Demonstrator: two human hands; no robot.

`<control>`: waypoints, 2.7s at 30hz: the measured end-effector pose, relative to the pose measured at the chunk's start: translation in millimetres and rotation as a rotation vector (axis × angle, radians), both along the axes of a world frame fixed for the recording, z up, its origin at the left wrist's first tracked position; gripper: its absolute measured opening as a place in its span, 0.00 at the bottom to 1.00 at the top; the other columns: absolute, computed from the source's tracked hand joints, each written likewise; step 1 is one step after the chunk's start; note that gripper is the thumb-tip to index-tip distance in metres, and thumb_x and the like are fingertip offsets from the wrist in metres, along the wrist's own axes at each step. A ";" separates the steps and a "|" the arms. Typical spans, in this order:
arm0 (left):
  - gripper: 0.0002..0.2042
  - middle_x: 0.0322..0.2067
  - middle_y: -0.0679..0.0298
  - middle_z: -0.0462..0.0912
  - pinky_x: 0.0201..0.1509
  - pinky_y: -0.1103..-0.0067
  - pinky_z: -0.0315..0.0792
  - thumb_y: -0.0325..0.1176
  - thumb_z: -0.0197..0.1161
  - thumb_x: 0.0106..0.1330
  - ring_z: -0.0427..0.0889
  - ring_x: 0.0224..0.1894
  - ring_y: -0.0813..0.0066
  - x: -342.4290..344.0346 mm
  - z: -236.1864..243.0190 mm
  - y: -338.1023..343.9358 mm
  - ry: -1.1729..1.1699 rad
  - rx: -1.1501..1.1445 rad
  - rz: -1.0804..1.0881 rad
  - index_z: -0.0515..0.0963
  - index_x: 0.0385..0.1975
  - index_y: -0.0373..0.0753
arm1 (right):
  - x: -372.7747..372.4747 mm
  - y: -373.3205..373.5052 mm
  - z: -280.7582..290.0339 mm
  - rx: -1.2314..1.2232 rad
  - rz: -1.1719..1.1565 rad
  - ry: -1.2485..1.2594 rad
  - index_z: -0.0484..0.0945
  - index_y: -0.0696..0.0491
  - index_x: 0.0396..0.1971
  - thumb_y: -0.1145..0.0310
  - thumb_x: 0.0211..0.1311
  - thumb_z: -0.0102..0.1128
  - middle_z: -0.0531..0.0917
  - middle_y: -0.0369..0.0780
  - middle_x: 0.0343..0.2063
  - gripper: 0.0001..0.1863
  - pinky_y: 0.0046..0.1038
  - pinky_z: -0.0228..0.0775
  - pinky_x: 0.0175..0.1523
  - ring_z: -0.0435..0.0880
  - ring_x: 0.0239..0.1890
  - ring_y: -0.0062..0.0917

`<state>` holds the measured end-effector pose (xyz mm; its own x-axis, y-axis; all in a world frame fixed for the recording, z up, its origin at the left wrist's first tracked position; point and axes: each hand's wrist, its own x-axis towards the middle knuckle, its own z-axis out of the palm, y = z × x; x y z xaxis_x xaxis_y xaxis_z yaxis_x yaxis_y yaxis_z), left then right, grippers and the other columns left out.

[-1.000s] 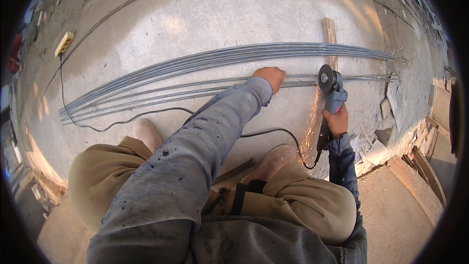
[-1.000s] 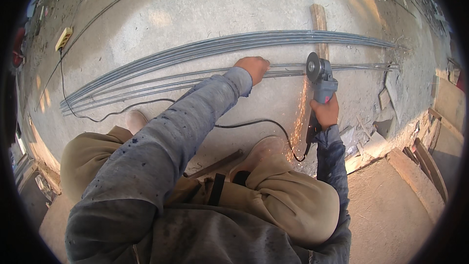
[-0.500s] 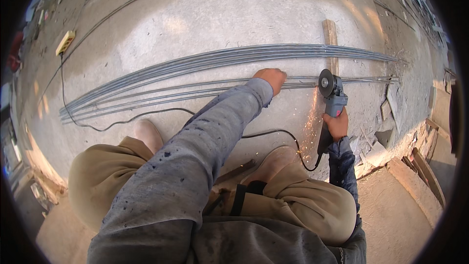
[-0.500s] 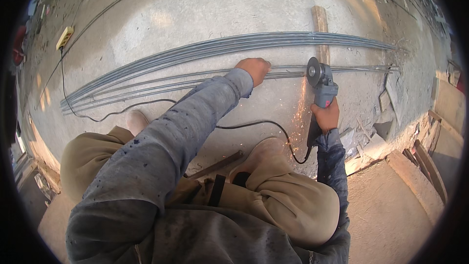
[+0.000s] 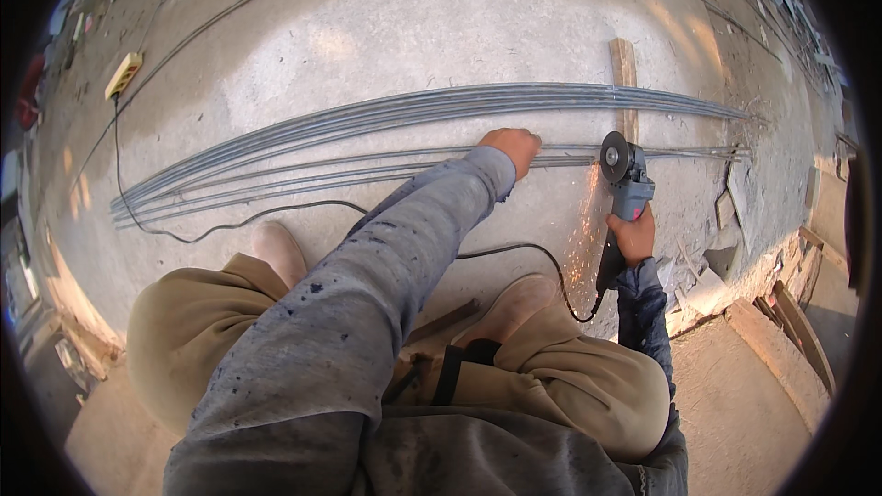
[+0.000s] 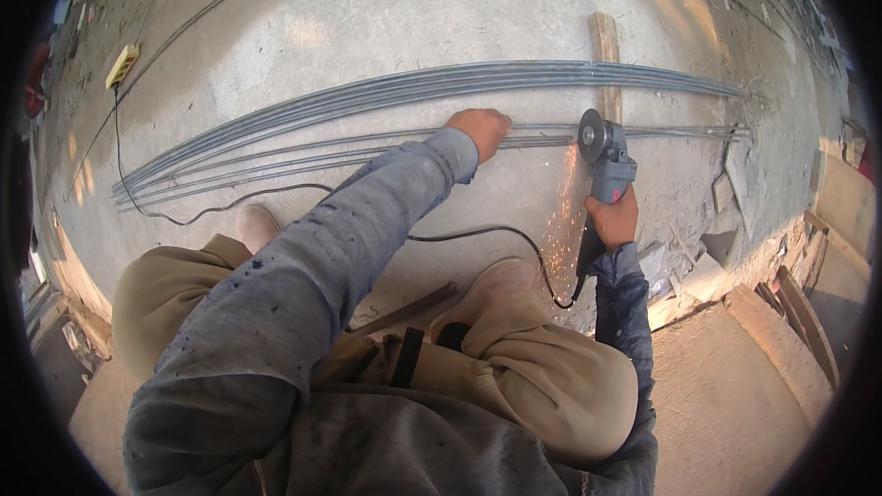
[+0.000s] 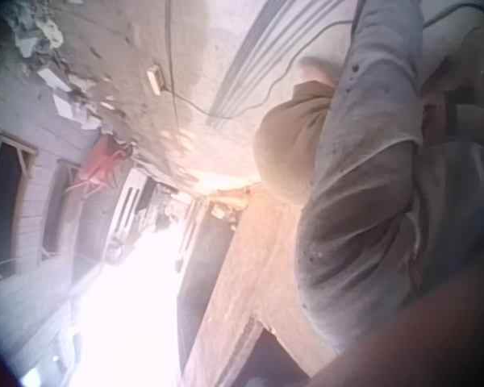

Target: The person uses a handheld angle grinder to cut through several thin metal rods while holding them against a piece of wood on a concrete floor.

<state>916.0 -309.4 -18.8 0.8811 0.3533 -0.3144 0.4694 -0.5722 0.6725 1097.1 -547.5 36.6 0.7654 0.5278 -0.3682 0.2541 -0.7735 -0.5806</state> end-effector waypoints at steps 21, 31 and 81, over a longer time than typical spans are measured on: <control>0.10 0.41 0.53 0.81 0.49 0.67 0.74 0.28 0.52 0.63 0.80 0.45 0.56 -0.9 3.9 -2.2 -0.010 0.036 -0.015 0.78 0.42 0.37 | 0.2 4.1 0.5 0.079 -0.002 0.012 0.73 0.59 0.42 0.68 0.38 0.66 0.81 0.41 0.33 0.26 0.29 0.71 0.42 0.79 0.34 0.28; 0.10 0.39 0.55 0.81 0.48 0.66 0.74 0.31 0.52 0.64 0.80 0.43 0.57 3.4 14.9 7.4 -0.014 0.057 -0.007 0.79 0.39 0.37 | -3.1 -14.2 -3.4 0.104 -0.027 0.068 0.72 0.58 0.43 0.70 0.39 0.67 0.80 0.41 0.35 0.26 0.29 0.71 0.42 0.79 0.34 0.28; 0.08 0.38 0.54 0.80 0.47 0.67 0.74 0.33 0.53 0.65 0.79 0.42 0.55 -25.1 12.2 17.9 -0.004 0.091 0.006 0.76 0.36 0.36 | -0.6 1.5 20.8 0.240 -0.072 0.225 0.72 0.58 0.44 0.73 0.42 0.67 0.80 0.37 0.35 0.24 0.25 0.70 0.42 0.77 0.35 0.21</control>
<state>890.9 -291.5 -6.6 0.8801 0.3855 -0.2774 0.4705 -0.6284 0.6195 1096.4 -546.1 57.4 0.7171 0.5677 -0.4044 0.0484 -0.6193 -0.7836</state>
